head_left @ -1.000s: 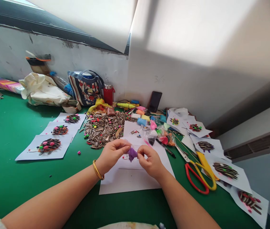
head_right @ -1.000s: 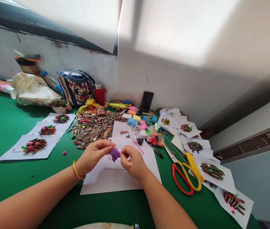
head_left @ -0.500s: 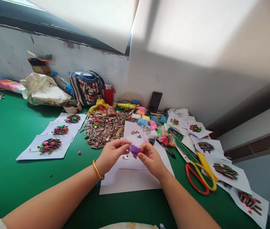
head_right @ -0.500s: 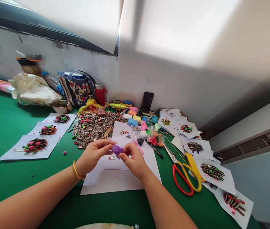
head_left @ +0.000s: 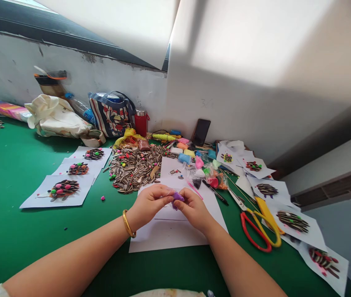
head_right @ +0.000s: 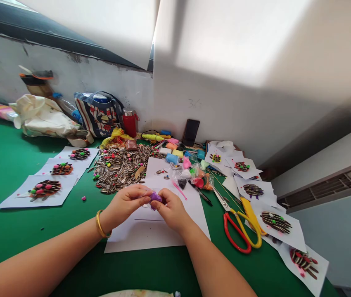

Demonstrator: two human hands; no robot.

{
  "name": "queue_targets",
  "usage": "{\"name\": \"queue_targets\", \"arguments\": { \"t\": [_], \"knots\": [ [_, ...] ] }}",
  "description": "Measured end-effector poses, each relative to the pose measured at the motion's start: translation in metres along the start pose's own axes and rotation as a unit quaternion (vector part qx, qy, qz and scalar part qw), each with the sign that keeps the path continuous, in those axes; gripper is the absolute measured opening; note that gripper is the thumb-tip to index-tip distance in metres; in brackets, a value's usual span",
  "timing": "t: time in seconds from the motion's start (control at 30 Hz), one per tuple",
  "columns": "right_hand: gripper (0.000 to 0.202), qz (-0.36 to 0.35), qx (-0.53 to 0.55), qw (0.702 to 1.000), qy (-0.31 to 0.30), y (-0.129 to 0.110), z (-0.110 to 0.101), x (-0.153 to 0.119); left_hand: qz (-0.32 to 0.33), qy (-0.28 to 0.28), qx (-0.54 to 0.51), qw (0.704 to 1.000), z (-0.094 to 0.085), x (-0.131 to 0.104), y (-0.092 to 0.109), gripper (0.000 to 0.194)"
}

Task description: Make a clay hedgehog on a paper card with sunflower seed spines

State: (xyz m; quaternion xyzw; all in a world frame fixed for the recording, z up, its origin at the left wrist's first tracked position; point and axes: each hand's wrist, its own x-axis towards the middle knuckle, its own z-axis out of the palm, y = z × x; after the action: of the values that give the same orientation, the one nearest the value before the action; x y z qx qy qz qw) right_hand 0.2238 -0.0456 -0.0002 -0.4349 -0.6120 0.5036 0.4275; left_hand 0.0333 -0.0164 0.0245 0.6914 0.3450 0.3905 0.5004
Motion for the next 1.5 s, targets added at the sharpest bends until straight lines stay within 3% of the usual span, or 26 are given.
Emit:
{"name": "queue_targets", "arguments": {
  "t": [0.2,0.3,0.4,0.53,0.77,0.93,1.03,1.17,1.23,1.37,1.5],
  "knots": [
    [0.032,0.005,0.04,0.999,0.009,-0.003,-0.003,0.001,-0.135,0.085,-0.137,0.978,-0.001,0.002,0.0,0.033],
    [0.033,-0.045,-0.004,0.998,0.038,-0.001,-0.004,-0.001,-0.166,0.098,-0.192,0.962,-0.003,0.004,0.002,0.038],
    [0.059,-0.11,-0.1,0.988,0.043,0.0,-0.004,-0.003,-0.181,0.102,-0.214,0.955,-0.004,0.005,0.004,0.041],
    [0.047,-0.138,-0.168,0.975,0.053,0.0,-0.003,-0.003,-0.164,0.072,-0.193,0.965,0.0,0.003,0.003,0.04],
    [0.024,-0.116,-0.09,0.987,0.071,0.003,0.004,-0.001,-0.104,0.062,-0.093,0.988,0.007,-0.001,-0.004,0.027],
    [0.041,-0.072,-0.073,0.992,0.076,0.0,0.001,0.0,-0.114,0.075,-0.111,0.984,0.004,0.0,-0.001,0.031],
    [0.054,-0.035,0.001,0.997,0.07,0.0,-0.001,0.001,-0.104,0.089,-0.085,0.987,0.003,0.0,-0.001,0.032],
    [0.046,0.011,0.047,0.998,0.036,0.0,0.001,0.003,-0.026,0.039,0.009,0.999,0.002,-0.002,-0.002,0.022],
    [0.036,0.023,0.03,0.999,0.037,-0.002,0.002,0.003,-0.004,0.04,0.033,0.999,0.002,-0.003,-0.001,0.022],
    [0.027,0.035,0.016,0.998,0.042,-0.005,0.001,0.004,-0.012,0.07,0.038,0.997,0.0,-0.002,0.002,0.025],
    [0.035,0.045,0.064,0.996,0.048,-0.006,0.0,0.004,-0.062,0.081,-0.031,0.994,-0.003,0.0,0.005,0.03]
  ]
}}
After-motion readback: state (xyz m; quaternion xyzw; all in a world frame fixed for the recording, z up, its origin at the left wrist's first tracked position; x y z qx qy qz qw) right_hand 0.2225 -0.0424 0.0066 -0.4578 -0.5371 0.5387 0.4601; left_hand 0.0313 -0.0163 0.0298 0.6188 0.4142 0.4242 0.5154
